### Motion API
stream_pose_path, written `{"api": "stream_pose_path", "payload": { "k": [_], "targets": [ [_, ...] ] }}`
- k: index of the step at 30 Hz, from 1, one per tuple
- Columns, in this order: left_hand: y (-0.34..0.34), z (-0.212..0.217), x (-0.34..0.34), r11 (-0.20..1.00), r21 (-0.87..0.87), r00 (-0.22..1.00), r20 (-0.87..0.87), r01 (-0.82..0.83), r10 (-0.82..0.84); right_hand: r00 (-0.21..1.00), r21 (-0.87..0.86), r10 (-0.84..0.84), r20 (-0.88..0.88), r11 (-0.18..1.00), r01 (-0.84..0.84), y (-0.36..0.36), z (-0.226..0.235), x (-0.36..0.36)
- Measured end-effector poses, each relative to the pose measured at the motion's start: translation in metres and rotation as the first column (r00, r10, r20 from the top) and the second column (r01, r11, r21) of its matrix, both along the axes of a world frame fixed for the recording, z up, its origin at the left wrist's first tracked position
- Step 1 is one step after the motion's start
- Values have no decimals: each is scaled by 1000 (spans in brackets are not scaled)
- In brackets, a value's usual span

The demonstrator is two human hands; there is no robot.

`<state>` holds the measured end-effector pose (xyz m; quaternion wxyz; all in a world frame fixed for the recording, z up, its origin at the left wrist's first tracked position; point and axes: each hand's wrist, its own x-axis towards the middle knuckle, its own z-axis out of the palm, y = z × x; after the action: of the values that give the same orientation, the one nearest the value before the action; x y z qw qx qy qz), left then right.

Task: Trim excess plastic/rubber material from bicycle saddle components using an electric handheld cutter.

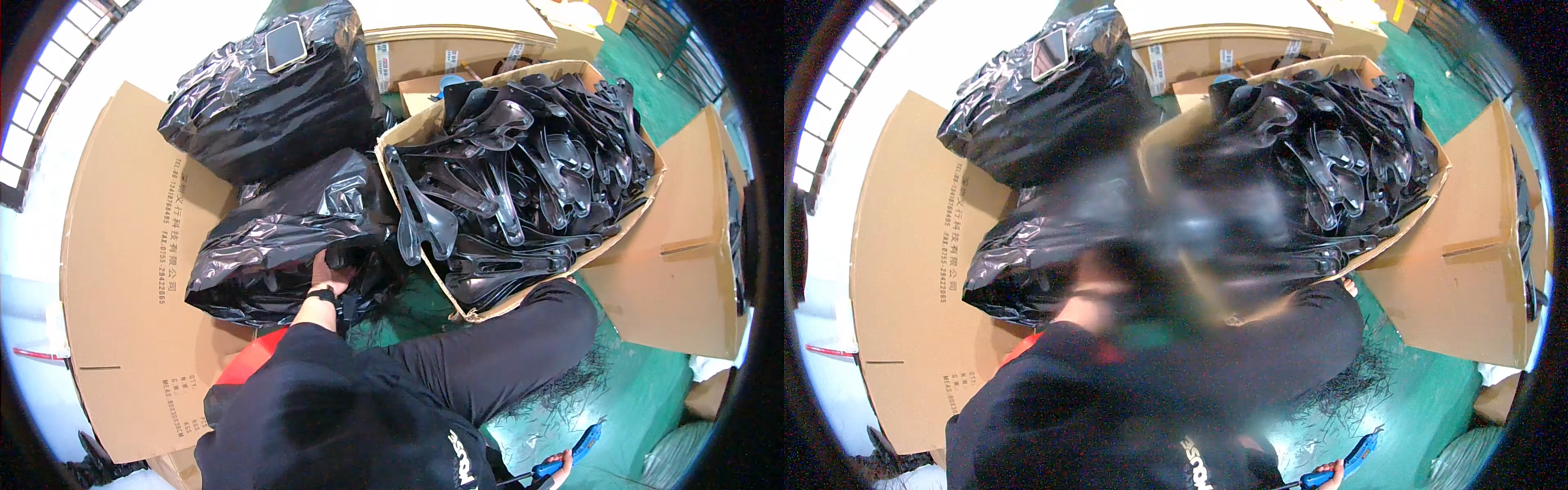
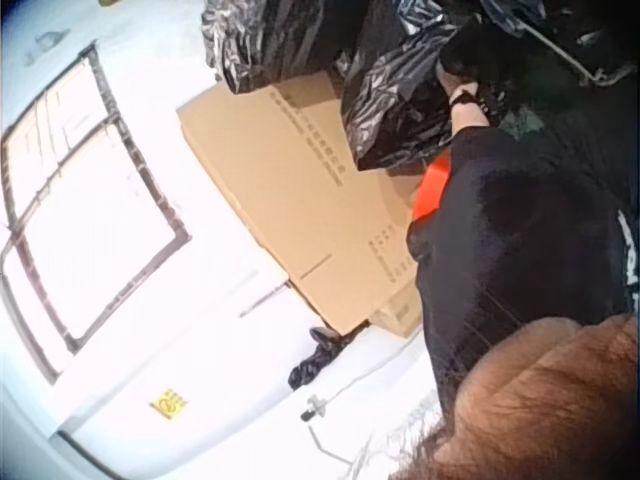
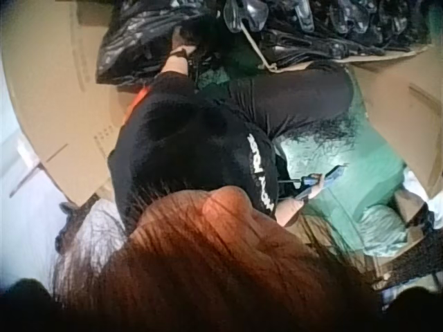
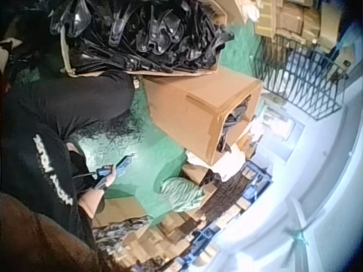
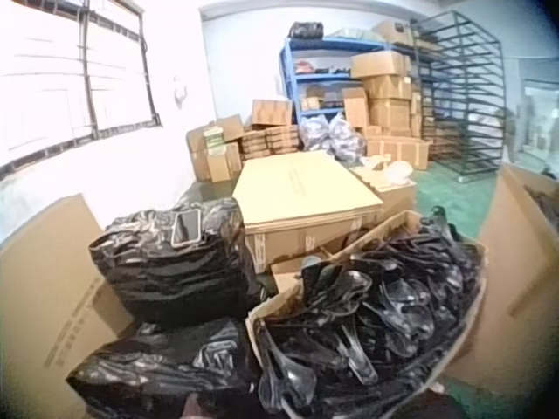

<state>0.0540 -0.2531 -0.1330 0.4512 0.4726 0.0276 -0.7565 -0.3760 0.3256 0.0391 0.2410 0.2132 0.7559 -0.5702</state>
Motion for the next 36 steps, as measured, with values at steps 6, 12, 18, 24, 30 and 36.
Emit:
{"api": "stream_pose_path", "payload": {
  "k": [6, 12, 18, 24, 30, 36],
  "targets": [
    [-16, -6, 63, 969, -110, 970, -73, 222, -230, 995, 45, 61, -79, 997, -57, -14, -1, 5],
    [-39, 58, 54, 979, 46, 974, 100, 201, -205, 995, -195, -95, 29, 976, 99, -4, -22, -7],
    [-69, 92, 57, 975, 169, 943, 276, 143, -186, 992, -337, -126, 18, 933, 124, -7, -27, -5],
    [-50, 145, 73, 932, 148, 920, 168, 331, -353, 996, -402, -64, 61, 912, 83, -32, -18, -2],
    [38, 243, 72, 824, 53, 763, 348, 564, -545, 997, -445, -58, 57, 892, 77, -50, 2, 11],
    [81, 285, 156, 699, 165, 683, 152, 696, -715, 997, -465, -67, 40, 882, 78, -49, 9, 16]
  ]
}}
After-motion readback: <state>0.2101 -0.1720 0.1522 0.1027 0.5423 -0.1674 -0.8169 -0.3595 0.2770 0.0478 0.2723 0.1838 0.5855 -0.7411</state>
